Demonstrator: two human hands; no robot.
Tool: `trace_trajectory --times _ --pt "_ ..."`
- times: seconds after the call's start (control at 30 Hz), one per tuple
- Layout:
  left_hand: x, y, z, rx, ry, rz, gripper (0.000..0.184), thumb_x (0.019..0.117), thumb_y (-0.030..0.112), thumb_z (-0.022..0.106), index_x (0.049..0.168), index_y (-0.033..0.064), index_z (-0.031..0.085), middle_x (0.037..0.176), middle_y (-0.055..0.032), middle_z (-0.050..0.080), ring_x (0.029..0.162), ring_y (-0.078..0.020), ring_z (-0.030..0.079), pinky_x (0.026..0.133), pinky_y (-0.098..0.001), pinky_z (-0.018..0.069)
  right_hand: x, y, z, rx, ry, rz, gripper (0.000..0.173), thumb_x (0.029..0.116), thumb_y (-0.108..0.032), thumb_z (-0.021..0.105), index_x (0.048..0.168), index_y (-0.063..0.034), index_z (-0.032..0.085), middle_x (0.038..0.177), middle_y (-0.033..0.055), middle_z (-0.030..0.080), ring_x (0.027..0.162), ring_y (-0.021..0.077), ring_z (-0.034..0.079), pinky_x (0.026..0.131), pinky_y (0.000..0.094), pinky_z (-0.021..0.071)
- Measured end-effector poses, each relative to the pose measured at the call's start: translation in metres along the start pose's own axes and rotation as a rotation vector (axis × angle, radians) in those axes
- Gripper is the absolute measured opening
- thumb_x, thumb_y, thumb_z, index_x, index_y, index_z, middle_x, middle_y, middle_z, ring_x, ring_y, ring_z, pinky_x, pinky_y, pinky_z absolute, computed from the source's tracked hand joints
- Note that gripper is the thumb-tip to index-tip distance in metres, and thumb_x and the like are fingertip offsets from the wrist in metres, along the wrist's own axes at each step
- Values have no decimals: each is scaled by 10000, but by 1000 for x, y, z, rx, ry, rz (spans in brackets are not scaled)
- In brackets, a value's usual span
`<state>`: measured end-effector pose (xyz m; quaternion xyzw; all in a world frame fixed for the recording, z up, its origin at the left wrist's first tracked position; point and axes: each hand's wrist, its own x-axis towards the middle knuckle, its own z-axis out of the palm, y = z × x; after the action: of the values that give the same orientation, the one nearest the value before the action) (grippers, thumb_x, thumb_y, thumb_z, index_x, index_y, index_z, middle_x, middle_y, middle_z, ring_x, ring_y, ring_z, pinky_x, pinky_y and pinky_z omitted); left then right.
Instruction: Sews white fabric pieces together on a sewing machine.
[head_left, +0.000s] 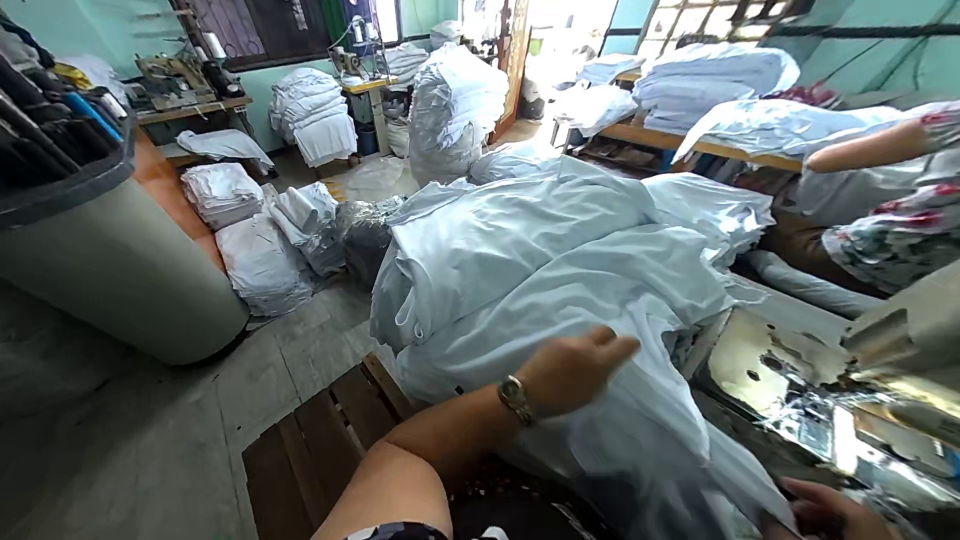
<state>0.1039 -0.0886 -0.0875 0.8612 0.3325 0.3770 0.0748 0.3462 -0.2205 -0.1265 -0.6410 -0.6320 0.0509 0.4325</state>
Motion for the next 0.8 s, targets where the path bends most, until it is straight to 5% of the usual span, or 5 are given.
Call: trace_trajectory --times 0.1,0.3,0.47,0.57,0.8 --pt "3 -4 -8 -168 194 55 299 860 -122 625 1131 -29 711 1143 -191 693 1039 -243 705 900 -351 602 -6 6 12 -23 48 -24 279 839 2 688 1074 137 626 976 289 641 871 334 647 779 453 557" --pt "-42 -35 1 21 -259 -30 672 881 -2 693 1504 179 518 1607 -213 379 1354 -354 551 1068 -461 523 0 -8 3 904 128 547 148 945 7 575 1059 -70 631 705 -27 662 458 3 527 400 148 444" --pt "-51 -33 -5 -762 30 -455 384 967 -13 585 1344 -40 515 966 -67 715 837 -117 691 789 -284 587 0 5 18 1249 -89 692 180 1055 -155 507 966 -123 660 654 -30 612 429 -11 444 404 147 401" --pt "-42 -29 -17 -1459 34 -787 256 1069 104 429 1307 45 504 1012 -104 707 870 -194 722 811 -397 623 0 5 20 1148 -123 653 130 1015 -147 577 956 -101 683 675 -23 630 450 -1 466 420 158 408" --pt "-49 -40 -33 -1113 -240 -402 287 901 69 730 1181 59 668 1063 -8 726 919 -92 697 825 -294 599 -4 9 6 785 -176 173 295 877 -120 772 1171 -111 752 1030 -31 724 765 -1 633 662 168 549"
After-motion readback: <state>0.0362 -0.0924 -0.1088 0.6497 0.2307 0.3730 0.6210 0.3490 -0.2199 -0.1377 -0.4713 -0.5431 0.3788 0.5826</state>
